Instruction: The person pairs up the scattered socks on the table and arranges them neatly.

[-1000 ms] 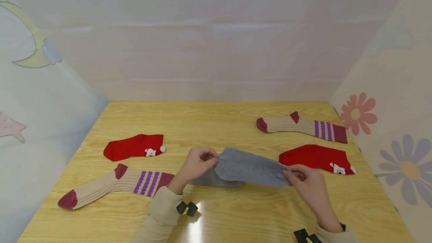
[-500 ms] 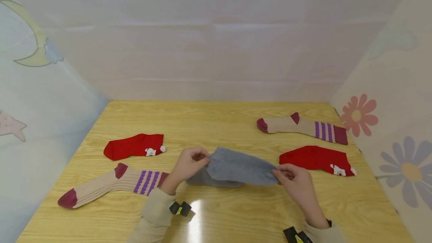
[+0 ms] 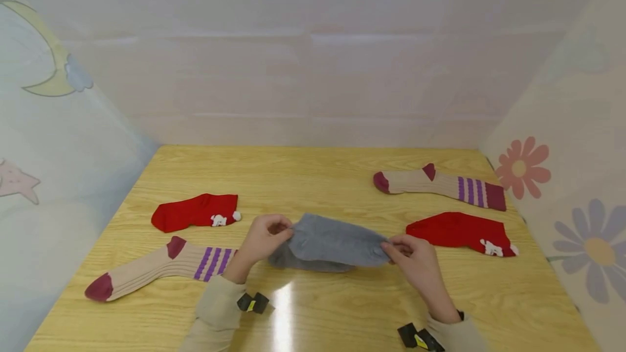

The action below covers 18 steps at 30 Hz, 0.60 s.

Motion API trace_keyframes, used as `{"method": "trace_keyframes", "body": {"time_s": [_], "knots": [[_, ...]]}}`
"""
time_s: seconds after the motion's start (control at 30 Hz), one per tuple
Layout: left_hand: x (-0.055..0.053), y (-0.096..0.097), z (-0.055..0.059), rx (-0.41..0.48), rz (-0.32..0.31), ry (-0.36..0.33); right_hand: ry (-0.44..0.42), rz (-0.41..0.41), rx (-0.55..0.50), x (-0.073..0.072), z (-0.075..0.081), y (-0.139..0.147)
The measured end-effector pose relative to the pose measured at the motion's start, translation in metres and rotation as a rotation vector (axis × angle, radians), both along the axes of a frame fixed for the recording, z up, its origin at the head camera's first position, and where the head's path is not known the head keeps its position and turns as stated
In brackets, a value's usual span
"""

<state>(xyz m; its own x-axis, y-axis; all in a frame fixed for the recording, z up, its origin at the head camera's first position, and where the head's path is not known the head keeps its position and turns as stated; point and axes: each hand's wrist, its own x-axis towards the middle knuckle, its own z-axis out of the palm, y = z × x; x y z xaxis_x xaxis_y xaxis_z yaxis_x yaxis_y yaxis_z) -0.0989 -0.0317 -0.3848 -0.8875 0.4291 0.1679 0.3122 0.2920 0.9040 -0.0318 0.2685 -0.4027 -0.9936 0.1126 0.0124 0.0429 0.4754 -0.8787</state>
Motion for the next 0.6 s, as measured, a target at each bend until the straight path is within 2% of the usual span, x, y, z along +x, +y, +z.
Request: {"method": "trace_keyframes", "body": {"time_s": [0.07,0.27,0.43,0.6], "knots": [[-0.002,-0.002,-0.006,0.002,0.006,0.0,0.0,0.008,-0.003,-0.001,-0.001,-0.003],[-0.015,-0.009,-0.039,0.002,0.04,-0.003,-0.013,0.015,-0.01,-0.005,-0.005,-0.01],[-0.018,-0.016,-0.046,0.006,0.05,0.008,-0.021,0.035,-0.028,-0.009,-0.008,-0.014],[-0.018,-0.021,-0.047,0.001,0.063,0.03,-0.026,0.054,-0.042,-0.013,-0.013,-0.018]]}}
